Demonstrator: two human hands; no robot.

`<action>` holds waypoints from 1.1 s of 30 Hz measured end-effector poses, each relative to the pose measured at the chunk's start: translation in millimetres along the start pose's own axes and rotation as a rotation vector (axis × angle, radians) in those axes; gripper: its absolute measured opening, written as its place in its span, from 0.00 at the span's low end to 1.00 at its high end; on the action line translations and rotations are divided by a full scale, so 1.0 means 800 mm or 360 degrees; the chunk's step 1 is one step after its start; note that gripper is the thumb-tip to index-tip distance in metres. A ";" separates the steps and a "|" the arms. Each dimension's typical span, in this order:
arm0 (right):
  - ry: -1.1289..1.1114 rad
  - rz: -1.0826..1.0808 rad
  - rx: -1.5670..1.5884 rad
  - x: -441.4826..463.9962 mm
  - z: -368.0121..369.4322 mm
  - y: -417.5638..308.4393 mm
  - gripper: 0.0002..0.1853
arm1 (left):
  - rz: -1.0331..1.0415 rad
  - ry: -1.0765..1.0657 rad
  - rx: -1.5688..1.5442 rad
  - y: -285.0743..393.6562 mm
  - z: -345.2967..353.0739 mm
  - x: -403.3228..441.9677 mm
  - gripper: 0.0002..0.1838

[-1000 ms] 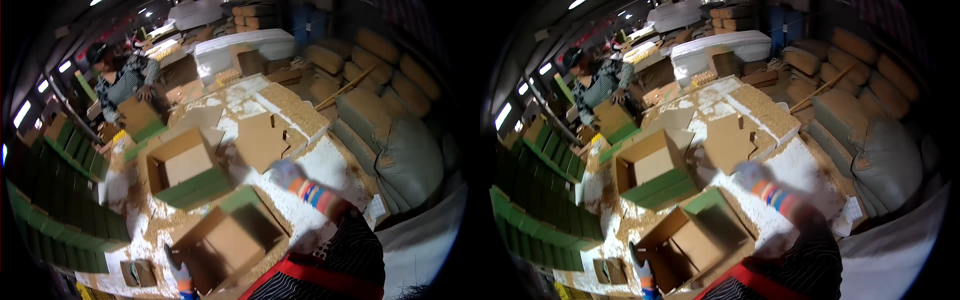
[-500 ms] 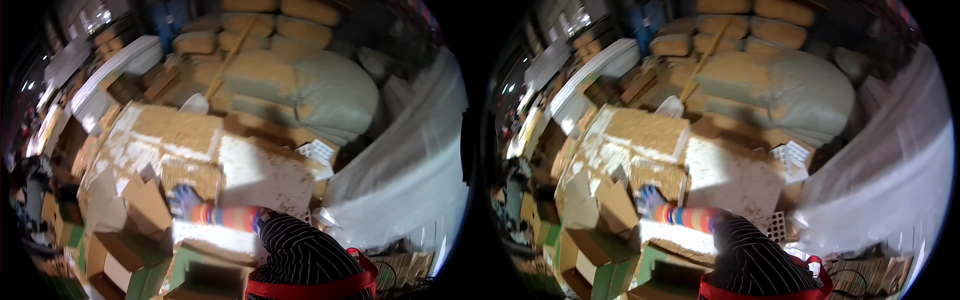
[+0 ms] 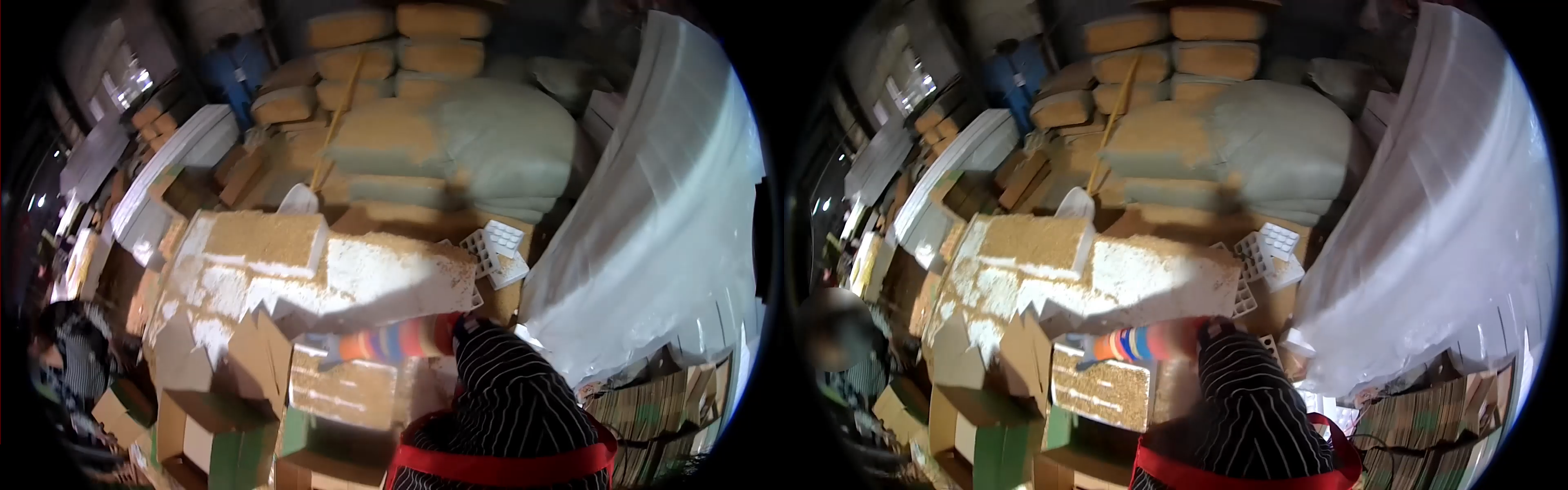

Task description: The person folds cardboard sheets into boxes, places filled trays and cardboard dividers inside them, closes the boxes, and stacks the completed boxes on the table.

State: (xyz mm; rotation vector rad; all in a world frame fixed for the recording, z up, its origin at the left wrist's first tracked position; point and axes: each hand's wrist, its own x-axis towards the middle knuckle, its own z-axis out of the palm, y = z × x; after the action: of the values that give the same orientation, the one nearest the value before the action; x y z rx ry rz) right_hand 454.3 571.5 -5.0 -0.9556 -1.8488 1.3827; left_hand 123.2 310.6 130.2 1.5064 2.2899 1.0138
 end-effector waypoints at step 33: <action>-0.1713 -0.0630 -0.1121 -0.007 0.302 -0.221 0.29 | -0.0493 0.0749 -0.1008 -0.063 0.019 -0.099 0.18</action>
State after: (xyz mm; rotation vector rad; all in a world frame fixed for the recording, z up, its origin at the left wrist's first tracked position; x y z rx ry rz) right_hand 226.4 411.2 105.1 0.0127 -3.2287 1.0407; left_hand 130.7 235.8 71.6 0.6902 2.0502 1.8995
